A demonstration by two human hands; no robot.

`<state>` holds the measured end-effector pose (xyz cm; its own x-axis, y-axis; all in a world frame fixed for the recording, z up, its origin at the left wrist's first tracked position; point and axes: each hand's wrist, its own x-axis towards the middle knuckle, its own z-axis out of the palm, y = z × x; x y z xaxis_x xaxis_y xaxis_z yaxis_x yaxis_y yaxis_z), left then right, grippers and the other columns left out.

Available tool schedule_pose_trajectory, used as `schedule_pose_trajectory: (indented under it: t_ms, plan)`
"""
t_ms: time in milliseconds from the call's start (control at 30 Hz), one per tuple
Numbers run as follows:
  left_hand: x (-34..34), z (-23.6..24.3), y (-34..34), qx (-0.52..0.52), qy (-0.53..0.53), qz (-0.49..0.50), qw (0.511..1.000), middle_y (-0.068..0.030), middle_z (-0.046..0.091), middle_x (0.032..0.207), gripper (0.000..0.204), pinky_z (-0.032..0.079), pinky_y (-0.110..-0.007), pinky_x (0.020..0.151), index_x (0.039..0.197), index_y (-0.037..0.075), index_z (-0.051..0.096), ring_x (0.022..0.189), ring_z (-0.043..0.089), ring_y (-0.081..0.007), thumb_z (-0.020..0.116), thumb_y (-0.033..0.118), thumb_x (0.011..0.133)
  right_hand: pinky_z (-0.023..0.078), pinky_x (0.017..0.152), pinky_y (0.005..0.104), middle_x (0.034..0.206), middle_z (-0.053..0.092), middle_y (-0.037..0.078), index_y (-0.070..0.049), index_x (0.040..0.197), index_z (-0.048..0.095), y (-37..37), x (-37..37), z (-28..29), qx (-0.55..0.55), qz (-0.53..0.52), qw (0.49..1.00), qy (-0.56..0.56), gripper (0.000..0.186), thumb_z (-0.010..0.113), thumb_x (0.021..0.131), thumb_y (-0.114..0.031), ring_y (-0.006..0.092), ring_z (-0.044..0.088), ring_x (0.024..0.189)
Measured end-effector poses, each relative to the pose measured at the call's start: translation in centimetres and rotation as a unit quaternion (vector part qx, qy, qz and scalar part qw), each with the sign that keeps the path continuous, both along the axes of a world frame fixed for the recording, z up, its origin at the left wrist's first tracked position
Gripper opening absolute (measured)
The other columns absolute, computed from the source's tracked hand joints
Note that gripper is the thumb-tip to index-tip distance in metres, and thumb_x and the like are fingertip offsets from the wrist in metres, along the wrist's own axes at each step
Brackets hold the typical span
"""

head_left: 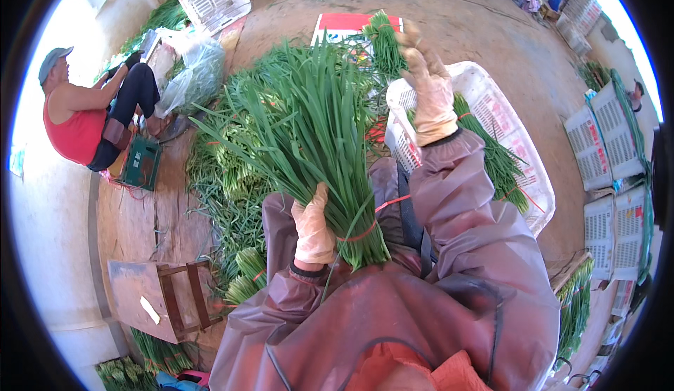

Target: The person sorts bunches of green onions from a pile, ties them with red bands, and places the finished bunches into white plastic crates.

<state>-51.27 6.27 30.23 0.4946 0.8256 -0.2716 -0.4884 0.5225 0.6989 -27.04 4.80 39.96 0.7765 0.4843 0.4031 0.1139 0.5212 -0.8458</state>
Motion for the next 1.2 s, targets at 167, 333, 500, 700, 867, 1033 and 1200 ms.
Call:
schedule_pose_trajectory:
  t_ms: [167, 333, 500, 700, 867, 1033, 1200]
  plan:
    - [0.8, 0.4, 1.7, -0.04, 0.004, 0.055, 0.998, -0.0075, 0.064, 0.106, 0.025, 0.055, -0.037, 0.079, 0.114, 0.004, 0.058, 0.09, 0.064, -0.0222, 0.06, 0.007, 0.089, 0.037, 0.102, 0.0338, 0.133, 0.044, 0.024, -0.001, 0.146, 0.018, -6.1, -4.0, -10.7, -0.395, 0.08, 0.901, -0.16, 0.112, 0.087, 0.061, -0.027, 0.0297, 0.042, 0.125]
    - [2.3, 0.7, 3.6, -0.067, 0.024, 0.117, 0.991, -0.0066, 0.063, 0.106, 0.031, 0.053, -0.036, 0.081, 0.116, 0.006, 0.054, 0.092, 0.063, -0.02, 0.064, 0.007, 0.087, 0.047, 0.092, 0.0351, 0.125, 0.053, 0.014, -0.001, 0.142, 0.024, -5.8, -12.6, -15.2, -0.292, 0.293, 0.904, -0.106, 0.104, 0.086, 0.061, -0.019, 0.0224, 0.054, 0.112]
    - [-0.8, 4.3, 5.3, 0.209, 0.116, 0.008, 0.971, -0.0093, 0.057, 0.115, 0.046, 0.046, -0.028, 0.089, 0.127, 0.0, 0.046, 0.098, 0.058, -0.0154, 0.065, 0.011, 0.087, 0.05, 0.089, 0.0354, 0.108, 0.064, 0.011, 0.002, 0.123, 0.051, -5.0, -9.5, -13.9, -0.228, 0.442, 0.812, 0.305, 0.056, 0.075, 0.075, -0.013, 0.0213, 0.063, 0.098]
    - [-8.0, 1.4, 5.4, 0.231, 0.307, -0.119, 0.916, -0.005, 0.066, 0.075, 0.038, 0.046, -0.022, 0.064, 0.089, 0.001, 0.068, 0.065, 0.058, -0.012, 0.056, 0.037, 0.093, 0.048, 0.094, 0.0392, 0.118, 0.06, 0.016, 0.004, 0.13, 0.047, -6.1, -8.6, -11.2, -0.136, 0.551, 0.718, 0.403, 0.069, 0.068, 0.082, -0.041, 0.0231, 0.061, 0.105]
    - [-3.7, 0.0, 2.4, 0.029, 0.037, -0.204, 0.978, -0.0117, 0.063, 0.111, 0.052, 0.047, -0.036, 0.09, 0.121, 0.001, 0.055, 0.099, 0.061, -0.0236, 0.054, 0.045, 0.092, 0.042, 0.101, 0.0402, 0.124, 0.057, 0.016, 0.004, 0.131, 0.046, -6.9, -11.3, -10.9, -0.109, 0.619, 0.662, 0.409, 0.075, 0.068, 0.08, -0.047, 0.0253, 0.057, 0.112]
    - [-1.1, -1.0, 4.8, -0.072, -0.038, -0.161, 0.984, -0.0097, 0.064, 0.109, 0.041, 0.053, -0.034, 0.083, 0.122, 0.004, 0.054, 0.094, 0.064, -0.0212, 0.064, 0.022, 0.087, 0.041, 0.098, 0.0344, 0.122, 0.056, 0.012, 0.002, 0.133, 0.042, -4.4, -8.8, -14.1, -0.263, 0.524, 0.808, 0.062, 0.08, 0.078, 0.074, -0.038, 0.0195, 0.051, 0.113]
    - [0.5, -1.0, 2.9, 0.106, 0.03, -0.131, 0.985, -0.0049, 0.064, 0.105, 0.047, 0.051, -0.03, 0.082, 0.116, 0.004, 0.053, 0.092, 0.062, -0.0154, 0.073, -0.002, 0.074, 0.047, 0.092, 0.0352, 0.116, 0.059, 0.013, 0.001, 0.126, 0.042, 0.4, -10.9, -10.7, -0.221, 0.219, 0.947, 0.073, 0.078, 0.085, 0.064, -0.016, 0.0225, 0.057, 0.105]
